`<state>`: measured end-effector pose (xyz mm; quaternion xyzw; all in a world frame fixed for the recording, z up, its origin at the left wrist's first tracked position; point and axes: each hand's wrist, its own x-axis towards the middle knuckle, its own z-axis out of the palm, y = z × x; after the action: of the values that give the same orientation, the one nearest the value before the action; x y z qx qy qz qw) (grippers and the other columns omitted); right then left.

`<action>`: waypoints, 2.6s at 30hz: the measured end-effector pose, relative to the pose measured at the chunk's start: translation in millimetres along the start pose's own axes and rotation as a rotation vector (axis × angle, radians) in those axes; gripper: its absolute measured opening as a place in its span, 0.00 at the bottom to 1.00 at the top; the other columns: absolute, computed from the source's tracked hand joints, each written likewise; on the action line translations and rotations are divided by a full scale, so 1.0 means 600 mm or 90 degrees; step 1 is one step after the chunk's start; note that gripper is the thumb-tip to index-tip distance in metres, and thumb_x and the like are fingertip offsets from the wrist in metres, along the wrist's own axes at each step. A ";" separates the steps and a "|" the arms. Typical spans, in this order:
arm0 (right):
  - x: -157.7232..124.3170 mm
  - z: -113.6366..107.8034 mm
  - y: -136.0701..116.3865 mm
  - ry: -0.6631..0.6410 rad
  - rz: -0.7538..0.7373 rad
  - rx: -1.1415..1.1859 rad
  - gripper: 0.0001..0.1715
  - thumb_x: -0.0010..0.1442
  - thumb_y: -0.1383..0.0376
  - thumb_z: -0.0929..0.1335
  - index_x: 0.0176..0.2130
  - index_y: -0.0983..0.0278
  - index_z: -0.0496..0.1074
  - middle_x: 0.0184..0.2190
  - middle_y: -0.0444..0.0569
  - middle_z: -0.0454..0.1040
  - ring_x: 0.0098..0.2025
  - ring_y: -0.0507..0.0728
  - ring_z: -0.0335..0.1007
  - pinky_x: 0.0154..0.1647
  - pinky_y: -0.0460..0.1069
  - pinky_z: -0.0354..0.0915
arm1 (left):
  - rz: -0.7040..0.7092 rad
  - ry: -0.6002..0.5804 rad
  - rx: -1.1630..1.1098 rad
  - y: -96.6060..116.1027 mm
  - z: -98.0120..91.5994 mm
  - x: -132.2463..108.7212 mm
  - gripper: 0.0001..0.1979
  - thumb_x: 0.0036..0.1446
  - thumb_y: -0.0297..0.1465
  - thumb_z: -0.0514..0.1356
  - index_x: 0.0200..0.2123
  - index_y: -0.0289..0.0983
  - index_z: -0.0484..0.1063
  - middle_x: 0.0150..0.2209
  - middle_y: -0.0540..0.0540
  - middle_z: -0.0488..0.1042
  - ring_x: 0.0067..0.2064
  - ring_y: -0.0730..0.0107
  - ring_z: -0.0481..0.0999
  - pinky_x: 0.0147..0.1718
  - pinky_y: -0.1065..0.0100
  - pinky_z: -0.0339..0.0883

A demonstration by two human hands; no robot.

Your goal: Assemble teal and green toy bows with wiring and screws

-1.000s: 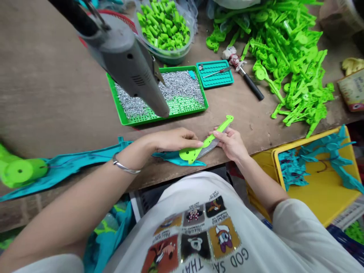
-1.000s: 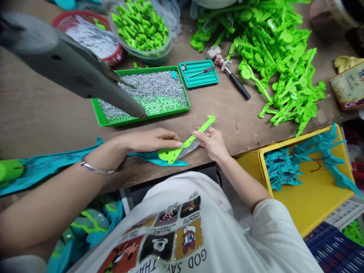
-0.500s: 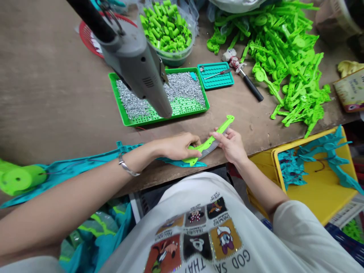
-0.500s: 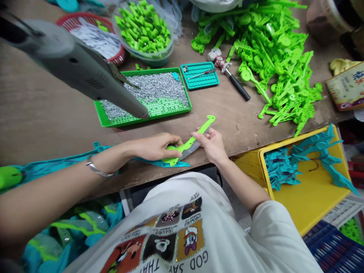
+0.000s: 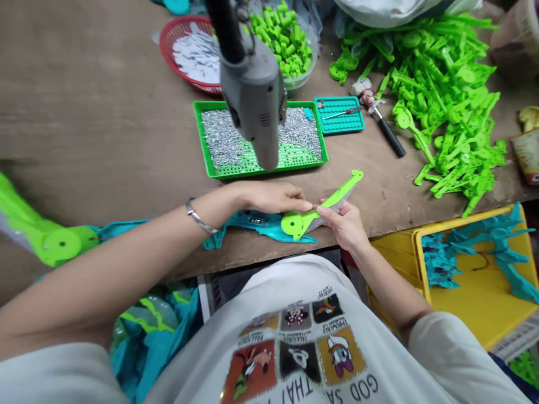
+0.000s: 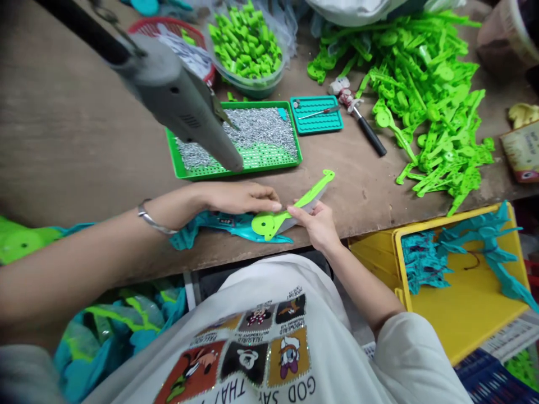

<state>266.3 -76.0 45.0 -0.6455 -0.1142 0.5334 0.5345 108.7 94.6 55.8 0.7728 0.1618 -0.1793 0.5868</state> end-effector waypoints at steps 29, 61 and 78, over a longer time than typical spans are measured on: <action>-0.036 0.041 0.052 -0.064 0.111 -0.024 0.30 0.37 0.59 0.85 0.39 0.64 0.79 0.34 0.44 0.84 0.34 0.52 0.80 0.39 0.48 0.80 | 0.075 -0.058 -0.063 -0.038 -0.019 0.009 0.31 0.46 0.54 0.69 0.42 0.32 0.78 0.34 0.46 0.79 0.37 0.66 0.72 0.35 0.70 0.63; 0.017 0.028 -0.006 -0.067 0.040 -0.038 0.25 0.44 0.52 0.83 0.35 0.64 0.78 0.33 0.47 0.84 0.33 0.54 0.80 0.40 0.49 0.77 | 0.090 -0.171 -0.087 -0.086 -0.016 -0.042 0.27 0.56 0.50 0.66 0.47 0.33 0.76 0.43 0.41 0.82 0.42 0.63 0.77 0.40 0.70 0.68; 0.111 0.040 -0.038 -0.105 -0.030 -0.053 0.27 0.45 0.49 0.81 0.34 0.64 0.76 0.30 0.49 0.83 0.33 0.57 0.82 0.37 0.51 0.77 | 0.031 -0.155 -0.055 -0.112 -0.031 -0.120 0.24 0.59 0.49 0.64 0.46 0.34 0.77 0.43 0.43 0.80 0.43 0.62 0.76 0.42 0.72 0.67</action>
<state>283.4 -5.3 29.3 -0.6178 -0.1952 0.5669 0.5088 15.6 127.2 37.2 0.7230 0.0781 -0.2503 0.6392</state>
